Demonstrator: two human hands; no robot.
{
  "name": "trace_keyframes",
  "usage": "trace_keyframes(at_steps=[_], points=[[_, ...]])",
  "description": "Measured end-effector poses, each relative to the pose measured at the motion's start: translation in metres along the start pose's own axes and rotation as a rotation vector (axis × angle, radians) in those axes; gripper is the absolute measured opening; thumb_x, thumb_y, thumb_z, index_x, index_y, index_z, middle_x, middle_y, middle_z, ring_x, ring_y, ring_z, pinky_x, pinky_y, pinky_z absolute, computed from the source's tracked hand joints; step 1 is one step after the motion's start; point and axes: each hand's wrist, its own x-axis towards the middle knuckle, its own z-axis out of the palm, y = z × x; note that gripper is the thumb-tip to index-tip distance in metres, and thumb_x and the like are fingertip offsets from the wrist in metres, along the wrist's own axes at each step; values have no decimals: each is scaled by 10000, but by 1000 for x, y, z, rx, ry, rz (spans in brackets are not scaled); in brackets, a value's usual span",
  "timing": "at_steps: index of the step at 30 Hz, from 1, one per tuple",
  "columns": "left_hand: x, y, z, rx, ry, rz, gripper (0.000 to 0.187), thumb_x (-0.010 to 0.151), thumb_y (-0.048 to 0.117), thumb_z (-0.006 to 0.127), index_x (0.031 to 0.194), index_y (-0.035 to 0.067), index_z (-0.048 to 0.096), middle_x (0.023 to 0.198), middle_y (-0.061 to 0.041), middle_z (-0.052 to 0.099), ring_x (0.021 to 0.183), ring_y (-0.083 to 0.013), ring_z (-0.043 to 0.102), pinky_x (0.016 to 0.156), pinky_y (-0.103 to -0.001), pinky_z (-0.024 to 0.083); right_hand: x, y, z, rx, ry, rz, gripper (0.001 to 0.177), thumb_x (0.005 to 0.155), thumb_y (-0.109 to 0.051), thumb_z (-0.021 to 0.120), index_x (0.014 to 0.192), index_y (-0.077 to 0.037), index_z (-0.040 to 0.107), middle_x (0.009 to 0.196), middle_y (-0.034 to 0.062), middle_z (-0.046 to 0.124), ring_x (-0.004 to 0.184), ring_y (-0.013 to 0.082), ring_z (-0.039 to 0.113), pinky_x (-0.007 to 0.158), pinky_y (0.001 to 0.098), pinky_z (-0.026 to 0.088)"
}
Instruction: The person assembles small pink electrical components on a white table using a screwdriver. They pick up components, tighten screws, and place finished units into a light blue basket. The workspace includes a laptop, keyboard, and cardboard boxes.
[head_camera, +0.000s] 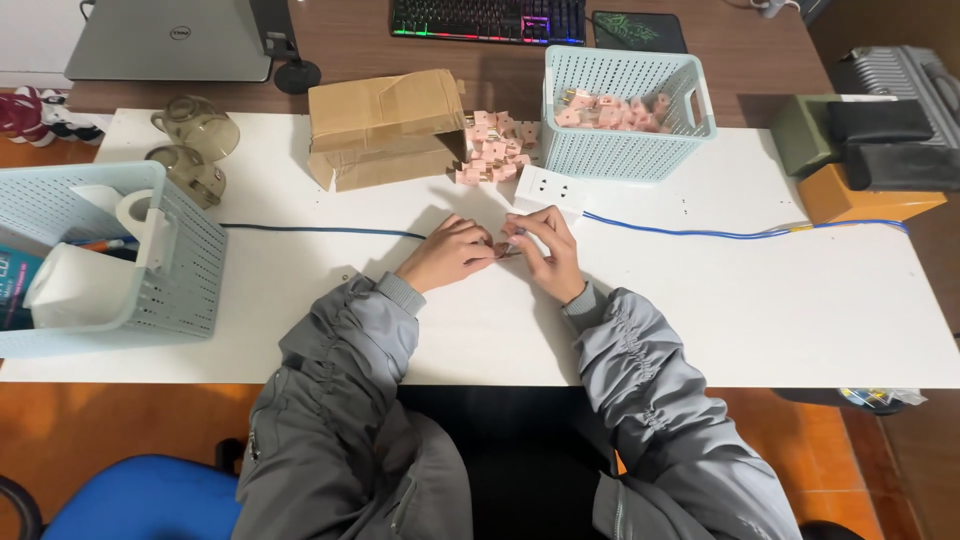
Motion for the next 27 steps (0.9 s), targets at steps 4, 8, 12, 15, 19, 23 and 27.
trace_keyframes(at_steps=[4,8,12,15,19,23,27], points=[[-1,-1,-1,-1,6,8,167,1110,297,787,973,222,843,1058,7,769,965,-156,706,972,-351,532,-2,-1,-3,11,5,16,382,1120,-41,696,1494,24,734,1104,194,739,1006,380,735,925,515,595],[4,3,-9,-6,24,22,157,1116,271,777,980,226,842,1048,7,766,948,-154,703,958,-345,537,5,-2,-3,30,-47,1,355,1095,-45,725,1441,17,771,1191,198,741,1034,355,754,925,518,616],[1,4,-6,1,21,2,137,1132,287,759,1030,260,847,1060,27,760,963,-128,703,962,-334,537,-5,8,-1,13,-43,32,314,1074,-95,789,1378,-24,825,1073,114,691,990,291,754,901,452,620],[-2,-1,1,0,23,5,119,1123,295,770,1040,266,850,1055,27,760,953,-132,705,966,-339,543,-5,4,-3,-21,-32,26,327,1097,-68,753,1413,6,785,1019,148,689,917,332,748,842,488,622],[-2,-2,1,-20,19,1,108,1111,271,782,1031,251,852,1036,17,753,938,-140,704,955,-344,543,-4,1,-5,47,-72,61,380,1145,-41,620,1506,11,724,1119,190,753,1013,374,777,935,533,617],[2,4,-7,2,21,2,115,1109,272,784,1012,247,840,1059,17,767,973,-137,720,967,-344,549,-5,5,-6,11,-90,30,344,1149,-122,657,1463,-12,744,1152,156,706,1039,332,746,962,532,612],[-2,-2,2,6,24,-1,94,1113,279,782,1055,272,856,1066,27,774,996,-130,728,980,-346,552,-9,11,-4,-46,-65,-10,309,1120,-104,739,1414,-27,790,1099,121,648,998,313,722,953,499,613]])
